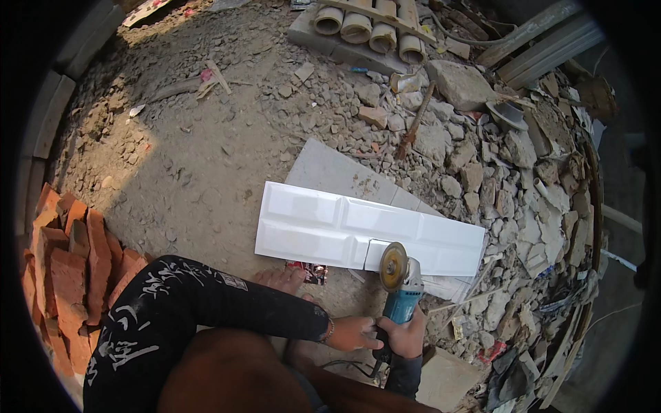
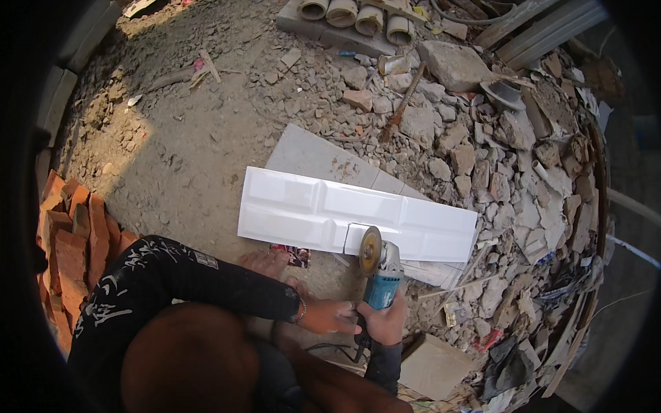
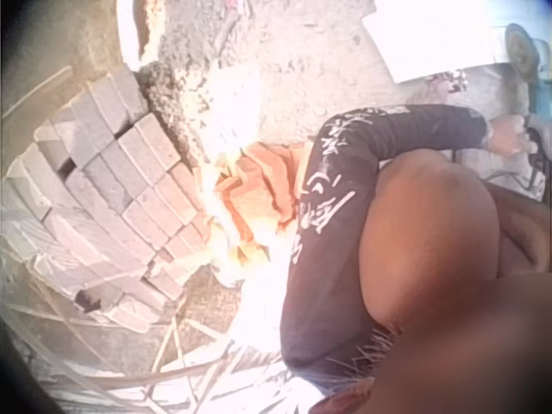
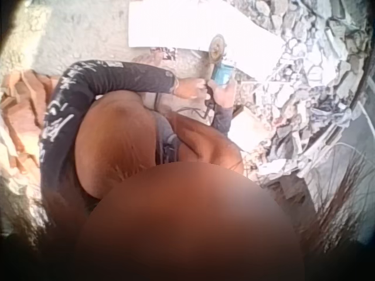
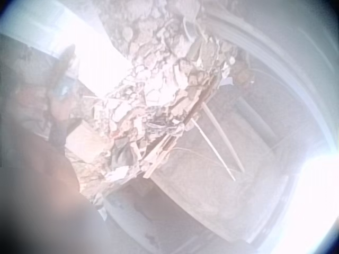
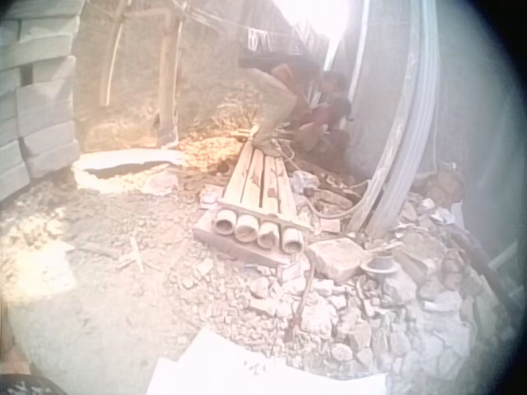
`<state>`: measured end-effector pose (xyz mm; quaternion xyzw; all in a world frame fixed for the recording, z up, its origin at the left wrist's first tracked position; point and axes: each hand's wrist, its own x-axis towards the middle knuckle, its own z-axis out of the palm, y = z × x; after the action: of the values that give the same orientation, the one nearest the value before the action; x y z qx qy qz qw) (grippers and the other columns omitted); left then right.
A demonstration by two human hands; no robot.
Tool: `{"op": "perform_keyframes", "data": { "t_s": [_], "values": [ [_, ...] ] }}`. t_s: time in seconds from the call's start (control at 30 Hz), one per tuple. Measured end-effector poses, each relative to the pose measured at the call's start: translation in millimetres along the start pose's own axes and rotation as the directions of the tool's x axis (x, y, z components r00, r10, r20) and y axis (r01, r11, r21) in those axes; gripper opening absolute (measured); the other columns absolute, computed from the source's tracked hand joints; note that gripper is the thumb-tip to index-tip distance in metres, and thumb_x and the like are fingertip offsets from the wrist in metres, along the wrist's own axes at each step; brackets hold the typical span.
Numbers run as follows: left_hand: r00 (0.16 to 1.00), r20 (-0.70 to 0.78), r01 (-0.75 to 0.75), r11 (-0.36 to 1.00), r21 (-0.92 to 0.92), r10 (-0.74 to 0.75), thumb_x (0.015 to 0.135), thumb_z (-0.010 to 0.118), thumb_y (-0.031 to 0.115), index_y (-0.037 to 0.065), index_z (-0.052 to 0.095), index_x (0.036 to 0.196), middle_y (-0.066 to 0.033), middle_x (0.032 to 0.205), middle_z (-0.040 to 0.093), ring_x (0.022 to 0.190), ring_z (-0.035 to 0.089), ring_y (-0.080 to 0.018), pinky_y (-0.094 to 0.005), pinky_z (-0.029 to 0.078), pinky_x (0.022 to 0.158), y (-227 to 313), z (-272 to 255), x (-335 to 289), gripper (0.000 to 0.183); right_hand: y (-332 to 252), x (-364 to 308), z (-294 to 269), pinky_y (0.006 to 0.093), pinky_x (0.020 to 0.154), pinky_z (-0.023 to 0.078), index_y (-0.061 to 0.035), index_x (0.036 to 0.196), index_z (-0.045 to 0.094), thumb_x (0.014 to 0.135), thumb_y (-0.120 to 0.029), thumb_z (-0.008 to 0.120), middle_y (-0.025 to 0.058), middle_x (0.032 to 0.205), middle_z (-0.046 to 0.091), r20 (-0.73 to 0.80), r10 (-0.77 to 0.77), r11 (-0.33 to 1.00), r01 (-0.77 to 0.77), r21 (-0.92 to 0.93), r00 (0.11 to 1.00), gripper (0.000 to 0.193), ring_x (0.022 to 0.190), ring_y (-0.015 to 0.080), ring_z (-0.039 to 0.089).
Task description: The person uses an angle grinder to cut a rectangular section out of a white ceramic tile. They hold the tile steady with one hand while guiding the grinder with the other, completing the cut and separating the piece.
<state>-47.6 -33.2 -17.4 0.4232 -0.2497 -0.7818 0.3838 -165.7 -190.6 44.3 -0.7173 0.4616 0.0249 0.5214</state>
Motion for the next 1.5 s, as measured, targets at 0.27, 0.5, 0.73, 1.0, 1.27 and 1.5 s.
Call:
{"op": "perform_keyframes", "data": {
  "t_s": [0.27, 0.5, 0.73, 1.0, 1.27, 1.5],
  "values": [
    [0.998, 0.025, 0.055, 0.998, -0.038, -0.054, 0.104, 0.071, 0.062, -0.010, 0.038, 0.156, -0.0375, 0.169, 0.042, 0.159, 0.044, -0.0400, -0.0437, 0.044, 0.124, 2.1, -0.5, 0.7, 0.095, -7.0, 1.9, 1.3, 0.0341, 0.072, 0.059, 0.0005, 0.109, 0.066, 0.073, -0.004, 0.086, 0.0058, 0.088, 0.074, -0.006, 0.002, 0.999, -0.002, -0.041, 1.000, 0.042, 0.075, 0.0163, 0.071],
    [0.997, 0.040, 0.065, 0.998, 0.022, -0.066, 0.103, 0.069, 0.066, -0.011, 0.034, 0.160, -0.0386, 0.169, 0.041, 0.160, 0.042, -0.0408, -0.0426, 0.045, 0.123, 8.9, -2.3, -0.4, 0.102, -10.2, 3.8, 2.2, 0.0355, 0.074, 0.059, 0.0005, 0.110, 0.068, 0.071, -0.007, 0.086, 0.0073, 0.089, 0.074, 0.002, 0.050, 0.999, -0.050, 0.015, 0.999, 0.043, 0.076, 0.0181, 0.071],
    [0.992, 0.130, 0.000, 1.000, 0.022, -0.003, 0.104, 0.070, 0.063, -0.015, 0.029, 0.162, -0.0388, 0.169, 0.038, 0.162, 0.039, -0.0423, -0.0442, 0.044, 0.124, 16.7, -8.9, -1.7, 0.105, -8.6, 5.8, 2.4, 0.0356, 0.072, 0.059, -0.0014, 0.111, 0.068, 0.071, -0.008, 0.085, 0.0065, 0.088, 0.073, 0.005, 0.063, 0.998, -0.063, -0.001, 0.998, 0.043, 0.076, 0.0177, 0.070],
    [0.988, 0.130, -0.091, 0.990, 0.106, 0.077, 0.104, 0.070, 0.064, -0.015, 0.024, 0.165, -0.0356, 0.173, 0.033, 0.162, 0.038, -0.0411, -0.0434, 0.042, 0.125, 10.5, -7.3, 2.2, 0.110, 2.7, 10.3, 3.5, 0.0368, 0.074, 0.059, -0.0027, 0.112, 0.067, 0.071, -0.007, 0.085, 0.0067, 0.090, 0.072, -0.007, 0.056, 0.998, -0.057, -0.013, 0.998, 0.045, 0.077, 0.0198, 0.071],
    [0.986, 0.136, 0.106, 0.994, -0.040, -0.099, 0.101, 0.070, 0.070, -0.013, 0.027, 0.163, -0.0340, 0.174, 0.034, 0.154, 0.048, -0.0351, -0.0422, 0.053, 0.115, 16.6, -9.6, 4.1, 0.112, 11.1, 13.3, 2.9, 0.0362, 0.074, 0.058, -0.0025, 0.113, 0.066, 0.071, -0.008, 0.084, 0.0067, 0.090, 0.072, 0.001, 0.055, 0.998, -0.055, 0.014, 0.999, 0.047, 0.077, 0.0192, 0.070],
    [0.979, 0.157, 0.136, 0.991, -0.015, -0.132, 0.100, 0.071, 0.070, -0.012, 0.017, 0.168, -0.0334, 0.177, 0.028, 0.154, 0.048, -0.0354, -0.0418, 0.054, 0.114, 10.7, -9.5, 11.0, 0.119, 3.1, 13.5, 3.1, 0.0358, 0.072, 0.057, -0.0019, 0.111, 0.066, 0.071, -0.007, 0.084, 0.0062, 0.088, 0.072, 0.004, 0.055, 0.998, -0.055, -0.007, 0.998, 0.044, 0.076, 0.0180, 0.069]
  ]
}}
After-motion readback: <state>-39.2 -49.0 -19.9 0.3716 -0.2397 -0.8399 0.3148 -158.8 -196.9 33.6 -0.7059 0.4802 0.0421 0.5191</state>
